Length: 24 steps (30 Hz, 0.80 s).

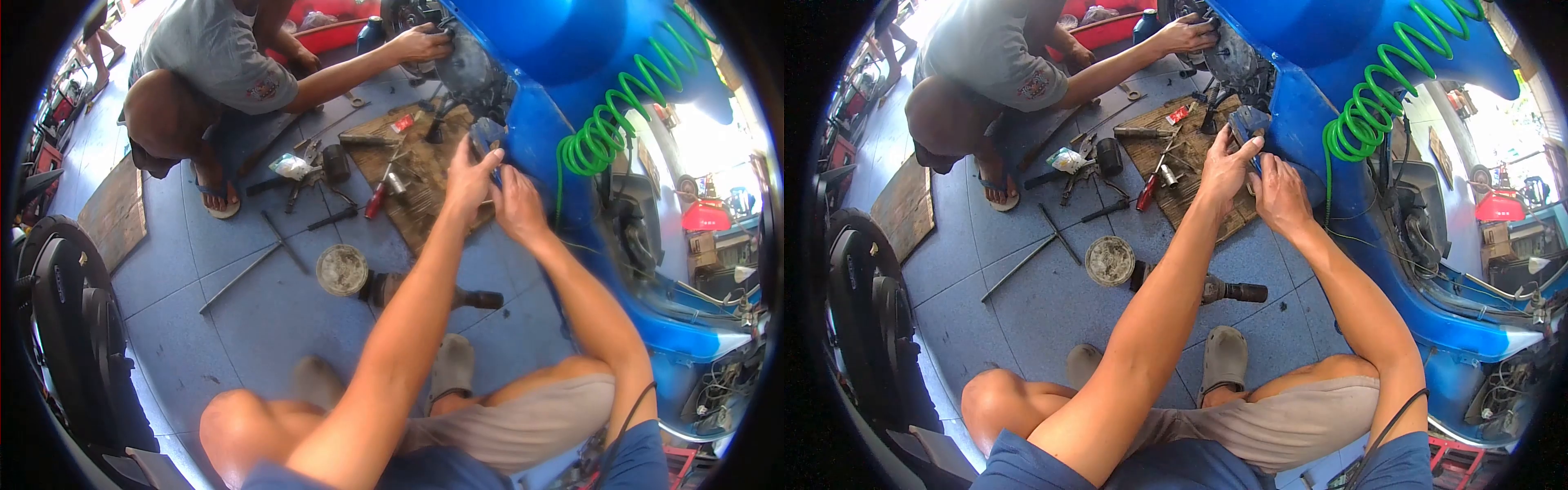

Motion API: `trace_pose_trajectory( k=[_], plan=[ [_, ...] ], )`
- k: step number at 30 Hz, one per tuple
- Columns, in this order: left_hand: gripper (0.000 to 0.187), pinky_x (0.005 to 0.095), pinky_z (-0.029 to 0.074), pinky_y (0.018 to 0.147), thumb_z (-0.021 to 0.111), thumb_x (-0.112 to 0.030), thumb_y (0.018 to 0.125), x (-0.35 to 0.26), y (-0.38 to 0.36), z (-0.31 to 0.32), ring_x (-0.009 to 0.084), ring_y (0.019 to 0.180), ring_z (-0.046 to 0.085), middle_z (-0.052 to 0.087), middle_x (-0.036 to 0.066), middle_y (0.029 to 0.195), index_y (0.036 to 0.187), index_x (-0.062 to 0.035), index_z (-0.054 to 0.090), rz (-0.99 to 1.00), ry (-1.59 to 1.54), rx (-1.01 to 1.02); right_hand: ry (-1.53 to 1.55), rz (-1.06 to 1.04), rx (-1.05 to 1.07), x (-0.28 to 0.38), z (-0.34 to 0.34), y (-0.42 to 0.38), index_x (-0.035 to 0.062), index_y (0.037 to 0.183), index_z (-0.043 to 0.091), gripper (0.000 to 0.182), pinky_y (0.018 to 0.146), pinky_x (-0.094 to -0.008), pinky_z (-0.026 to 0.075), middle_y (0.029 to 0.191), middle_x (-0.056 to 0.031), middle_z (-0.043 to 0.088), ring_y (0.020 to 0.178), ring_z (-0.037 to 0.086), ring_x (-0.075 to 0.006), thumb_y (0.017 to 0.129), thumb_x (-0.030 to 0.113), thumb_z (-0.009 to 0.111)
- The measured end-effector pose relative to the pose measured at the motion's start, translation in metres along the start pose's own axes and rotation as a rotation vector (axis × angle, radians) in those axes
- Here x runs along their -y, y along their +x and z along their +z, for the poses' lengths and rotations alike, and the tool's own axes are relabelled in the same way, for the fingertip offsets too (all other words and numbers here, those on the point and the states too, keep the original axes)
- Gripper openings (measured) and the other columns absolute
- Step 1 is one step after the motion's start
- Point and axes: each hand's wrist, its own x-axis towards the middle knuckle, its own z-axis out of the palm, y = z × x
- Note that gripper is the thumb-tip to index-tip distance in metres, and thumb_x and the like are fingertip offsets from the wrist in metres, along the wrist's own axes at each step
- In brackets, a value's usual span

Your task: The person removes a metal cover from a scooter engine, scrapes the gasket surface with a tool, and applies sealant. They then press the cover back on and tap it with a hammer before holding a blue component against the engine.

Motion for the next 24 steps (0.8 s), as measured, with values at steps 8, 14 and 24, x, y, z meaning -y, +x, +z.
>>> trace_pose_trajectory(
  k=[8, 14, 24],
  plan=[
    [0.073, 0.0388, 0.047, 0.101, 0.076, -0.022, 0.093, -0.004, -0.002, 0.001, 0.0250, 0.122, 0.061, 0.061, 0.014, 0.138, 0.155, -0.0042, 0.041, -0.063, 0.008, -0.005, 0.004, -0.001, 0.004, -0.002, 0.002, 0.000, -0.0028, 0.115, 0.051, 0.026, 0.088, -0.0549, 0.048, 0.102, -0.0268, 0.063, 0.100, 0.062, -0.0471, 0.097, 0.014, 0.060],
    [0.083, 0.0409, 0.046, 0.105, 0.076, -0.021, 0.094, 0.003, 0.003, 0.000, 0.0272, 0.127, 0.060, 0.059, 0.018, 0.143, 0.160, -0.0004, 0.030, -0.054, 0.005, -0.007, 0.001, 0.015, 0.023, 0.000, 0.000, 0.001, -0.0029, 0.115, 0.051, 0.025, 0.089, -0.0551, 0.048, 0.103, -0.0270, 0.063, 0.101, 0.062, -0.0470, 0.097, 0.013, 0.059],
    [0.079, 0.0396, 0.051, 0.097, 0.076, -0.023, 0.093, -0.002, -0.001, 0.000, 0.0262, 0.122, 0.061, 0.059, 0.016, 0.141, 0.158, -0.0039, 0.036, -0.047, 0.023, -0.002, 0.008, 0.009, 0.020, 0.000, -0.001, 0.001, -0.0027, 0.114, 0.051, 0.025, 0.088, -0.0551, 0.048, 0.103, -0.0271, 0.063, 0.101, 0.062, -0.0473, 0.097, 0.013, 0.060]
  ],
)
